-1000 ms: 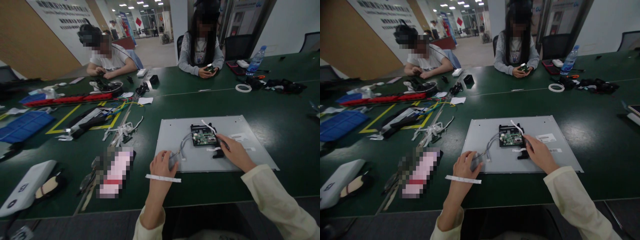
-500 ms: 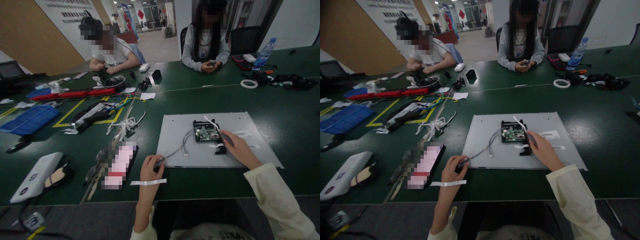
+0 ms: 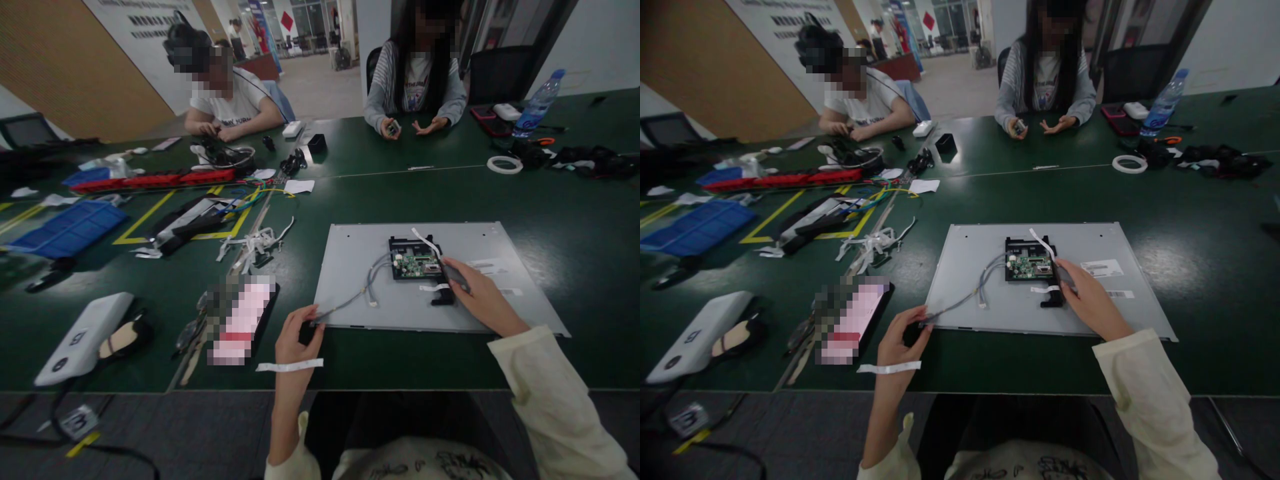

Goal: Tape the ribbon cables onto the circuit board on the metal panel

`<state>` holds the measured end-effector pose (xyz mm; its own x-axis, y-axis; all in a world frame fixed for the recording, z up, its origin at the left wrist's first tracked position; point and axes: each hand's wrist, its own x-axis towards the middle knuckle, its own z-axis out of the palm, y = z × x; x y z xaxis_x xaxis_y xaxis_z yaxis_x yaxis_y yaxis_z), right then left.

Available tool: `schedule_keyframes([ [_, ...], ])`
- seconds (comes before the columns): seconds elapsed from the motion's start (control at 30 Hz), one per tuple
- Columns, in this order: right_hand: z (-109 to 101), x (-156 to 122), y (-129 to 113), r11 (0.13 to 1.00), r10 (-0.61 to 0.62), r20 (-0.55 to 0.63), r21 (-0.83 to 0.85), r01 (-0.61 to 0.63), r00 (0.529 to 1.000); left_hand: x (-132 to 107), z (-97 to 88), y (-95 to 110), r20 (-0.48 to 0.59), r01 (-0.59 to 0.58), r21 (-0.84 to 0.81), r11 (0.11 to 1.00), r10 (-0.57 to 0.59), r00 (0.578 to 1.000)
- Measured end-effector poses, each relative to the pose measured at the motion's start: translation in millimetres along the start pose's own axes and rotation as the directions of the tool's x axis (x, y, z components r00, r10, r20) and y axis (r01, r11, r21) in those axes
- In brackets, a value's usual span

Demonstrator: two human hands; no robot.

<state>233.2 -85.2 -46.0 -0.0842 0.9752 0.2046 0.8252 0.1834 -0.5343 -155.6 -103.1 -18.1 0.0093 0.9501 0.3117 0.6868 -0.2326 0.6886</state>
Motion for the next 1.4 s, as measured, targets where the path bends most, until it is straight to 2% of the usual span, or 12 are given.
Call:
schedule_keyframes([
  [0.4, -3.2, -3.6, 1.1, 0.999, -0.033, -0.024, -0.027, 0.032, 0.999, -4.1, -0.5, -1.5, -0.049, 0.072, -0.027, 0.997, -0.074, 0.996],
  [0.7, -11.6, -6.7, -2.6, 0.998, -0.044, -0.122, -0.043, 0.039, 0.992, -4.7, 1.0, -4.1, -0.071, 0.062, -0.011, 0.998, -0.063, 0.995],
  [0.83, -15.3, -9.4, -12.1, 0.997, -0.065, -0.178, -0.053, 0.056, 0.982, -4.5, -0.5, -3.3, -0.076, 0.062, -0.022, 0.998, -0.064, 0.995],
  [0.93, -14.5, -12.8, -22.0, 0.996, -0.086, -0.234, -0.031, 0.081, 0.968, -3.1, -0.2, 4.2, -0.102, 0.045, 0.006, 0.999, -0.044, 0.994],
  [1.03, -9.6, -15.7, -26.9, 0.993, -0.119, -0.251, -0.005, 0.122, 0.961, 0.7, 9.2, 23.5, -0.126, -0.004, 0.131, 0.991, 0.020, 0.992],
  [1.1, -6.0, -17.0, -25.9, 0.989, -0.146, -0.254, 0.001, 0.151, 0.956, 4.5, 22.2, 40.6, -0.091, -0.089, 0.210, 0.974, 0.110, 0.990],
  [1.2, -3.2, -18.6, -20.7, 0.986, -0.160, -0.258, -0.006, 0.164, 0.953, 11.2, 45.4, 64.0, 0.063, -0.213, 0.316, 0.924, 0.203, 0.977],
  [1.3, -3.7, -20.2, -16.5, 0.988, -0.153, -0.264, -0.018, 0.153, 0.952, 18.9, 60.8, 76.0, 0.184, -0.247, 0.407, 0.879, 0.186, 0.965],
  [1.4, -4.6, -21.4, -15.4, 0.990, -0.139, -0.262, -0.022, 0.138, 0.955, 27.5, 62.7, 75.5, 0.203, -0.221, 0.454, 0.863, 0.141, 0.969],
])
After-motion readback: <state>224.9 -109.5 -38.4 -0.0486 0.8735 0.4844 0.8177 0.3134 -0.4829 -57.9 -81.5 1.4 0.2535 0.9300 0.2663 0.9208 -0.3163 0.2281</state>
